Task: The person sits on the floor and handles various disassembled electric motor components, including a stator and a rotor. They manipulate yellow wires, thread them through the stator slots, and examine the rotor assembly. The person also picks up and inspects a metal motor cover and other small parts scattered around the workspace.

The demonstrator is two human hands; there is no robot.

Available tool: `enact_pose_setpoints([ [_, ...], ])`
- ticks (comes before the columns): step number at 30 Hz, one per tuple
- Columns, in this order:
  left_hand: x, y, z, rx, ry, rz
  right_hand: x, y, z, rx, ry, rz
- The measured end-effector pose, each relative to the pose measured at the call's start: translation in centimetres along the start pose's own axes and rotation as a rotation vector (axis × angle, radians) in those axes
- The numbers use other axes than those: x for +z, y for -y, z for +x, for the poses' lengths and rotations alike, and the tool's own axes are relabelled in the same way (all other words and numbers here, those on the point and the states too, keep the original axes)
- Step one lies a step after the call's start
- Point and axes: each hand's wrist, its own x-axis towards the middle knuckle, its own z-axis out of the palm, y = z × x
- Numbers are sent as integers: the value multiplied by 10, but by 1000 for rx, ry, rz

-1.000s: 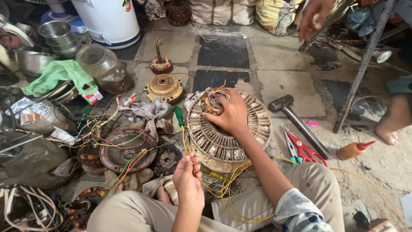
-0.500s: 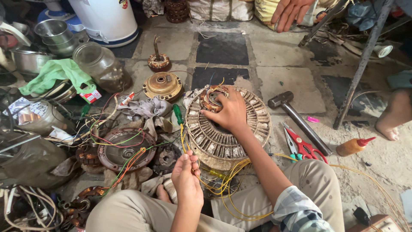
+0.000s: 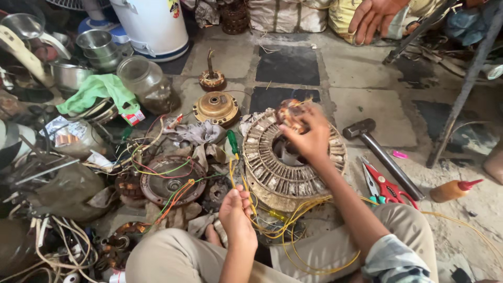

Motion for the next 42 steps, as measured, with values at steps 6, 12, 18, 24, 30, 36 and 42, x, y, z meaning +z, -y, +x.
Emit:
enact_pose_setpoints([
  [6, 4, 3, 1, 8, 7, 15, -64, -43, 27, 32, -227, -58],
  [12, 9, 2, -3, -23, 16, -2, -148, -88, 103, 19, -306, -80],
  [18, 12, 2, -5, -34, 14, -14, -189, -99, 146, 128, -323, -51],
  [24, 12, 5, -3, -33, 38, -56, -207, -108, 183, 271, -206, -104],
  [30, 13, 0, -9, -69, 39, -88, -182, -100, 179, 19, -112, -482],
  [36, 18, -10, -12, -113, 15, -117, -63, -67, 149, 134, 210, -518],
  [42, 21, -23, -17, -134, 8, -179, 68, -47, 130, 239, 513, -428],
])
